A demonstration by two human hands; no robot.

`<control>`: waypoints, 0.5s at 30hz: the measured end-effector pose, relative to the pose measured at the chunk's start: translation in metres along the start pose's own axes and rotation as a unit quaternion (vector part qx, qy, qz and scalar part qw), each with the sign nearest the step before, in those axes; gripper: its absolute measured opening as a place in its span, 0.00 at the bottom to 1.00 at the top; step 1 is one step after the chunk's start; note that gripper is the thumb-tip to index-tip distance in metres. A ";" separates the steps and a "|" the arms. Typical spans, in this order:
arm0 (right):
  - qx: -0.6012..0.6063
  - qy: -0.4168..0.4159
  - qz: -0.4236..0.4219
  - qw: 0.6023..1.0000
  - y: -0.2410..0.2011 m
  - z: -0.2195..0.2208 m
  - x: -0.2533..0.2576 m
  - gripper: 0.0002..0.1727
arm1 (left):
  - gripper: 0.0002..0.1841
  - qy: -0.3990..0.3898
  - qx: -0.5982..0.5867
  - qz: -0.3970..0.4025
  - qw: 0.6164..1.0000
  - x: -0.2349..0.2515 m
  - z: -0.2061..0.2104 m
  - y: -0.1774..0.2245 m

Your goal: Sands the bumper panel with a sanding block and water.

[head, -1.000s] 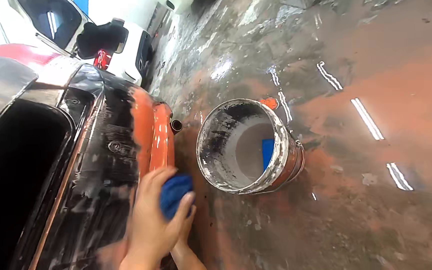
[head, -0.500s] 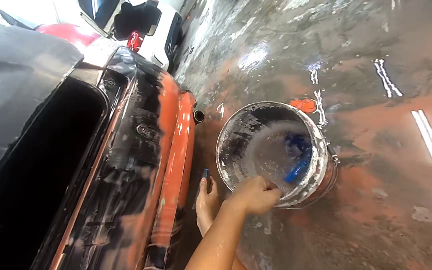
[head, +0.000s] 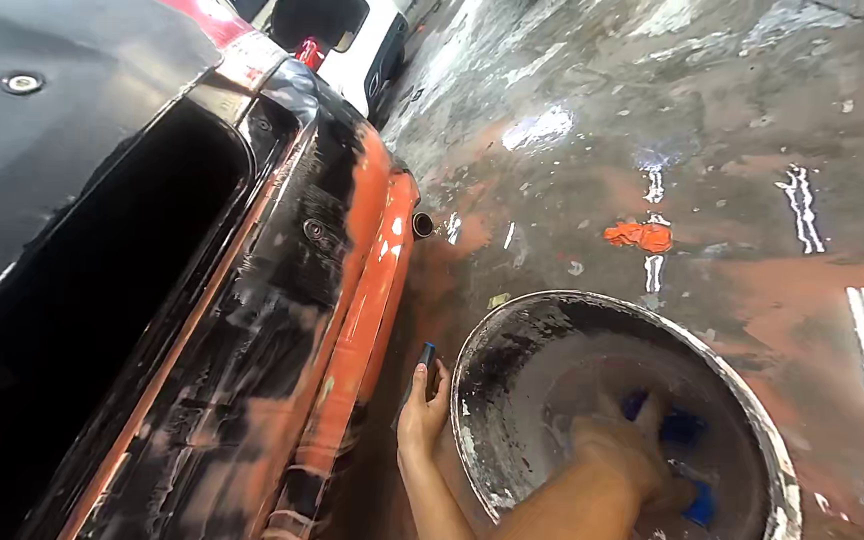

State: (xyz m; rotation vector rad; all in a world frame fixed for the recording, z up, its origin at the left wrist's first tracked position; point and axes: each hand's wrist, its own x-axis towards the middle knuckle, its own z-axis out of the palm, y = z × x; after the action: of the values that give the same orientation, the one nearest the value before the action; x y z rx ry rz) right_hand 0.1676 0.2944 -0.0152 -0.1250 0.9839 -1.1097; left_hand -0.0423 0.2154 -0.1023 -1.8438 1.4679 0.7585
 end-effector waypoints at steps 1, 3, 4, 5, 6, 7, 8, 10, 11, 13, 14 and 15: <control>0.000 -0.001 0.000 1.000 0.000 0.000 0.000 0.30 | 0.51 -0.001 -0.013 0.024 1.000 0.012 0.011 -0.003; -0.003 -0.010 0.013 1.000 -0.002 -0.003 0.001 0.30 | 0.42 -0.040 -0.049 0.065 0.996 0.028 0.030 -0.010; -0.005 -0.016 0.022 1.000 -0.005 -0.005 0.002 0.31 | 0.39 -0.055 -0.034 0.080 0.995 0.030 0.031 -0.013; -0.009 -0.018 0.030 0.999 -0.009 -0.006 0.004 0.31 | 0.35 -0.061 -0.006 0.096 0.994 0.030 0.029 -0.016; -0.016 -0.014 0.036 0.999 -0.012 -0.007 0.006 0.32 | 0.33 -0.072 0.011 0.107 0.992 0.030 0.025 -0.019; -0.024 -0.008 0.040 0.999 -0.015 -0.008 0.006 0.32 | 0.31 -0.078 -0.001 0.119 0.990 0.032 0.025 -0.025; -0.030 -0.008 0.042 0.999 -0.018 -0.010 0.006 0.32 | 0.28 -0.074 -0.061 0.131 0.987 0.035 0.028 -0.031; -0.032 -0.005 0.055 0.998 -0.022 -0.010 0.004 0.32 | 0.31 -0.030 -0.228 0.129 0.965 0.034 0.034 -0.038; -0.034 -0.006 0.064 0.997 -0.023 -0.009 0.003 0.31 | 0.41 0.000 -0.284 0.113 0.952 0.026 0.034 -0.037; -0.025 -0.006 0.064 0.998 -0.020 -0.009 -0.002 0.29 | 0.52 0.082 -0.305 0.058 0.947 -0.025 0.013 -0.030; -0.023 -0.008 0.052 0.998 -0.017 -0.010 -0.004 0.28 | 0.47 0.104 -0.276 0.019 0.955 -0.077 -0.021 -0.026; -0.028 -0.010 0.033 0.999 -0.013 -0.010 -0.004 0.27 | 0.37 0.052 -0.229 -0.038 0.971 -0.140 -0.076 -0.022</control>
State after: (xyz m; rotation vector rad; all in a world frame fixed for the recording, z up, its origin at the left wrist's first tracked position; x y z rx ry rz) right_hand 0.1507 0.2954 -0.0119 -0.1469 0.9951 -1.0190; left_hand -0.0461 0.2429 0.0559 -2.2989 1.3531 1.0427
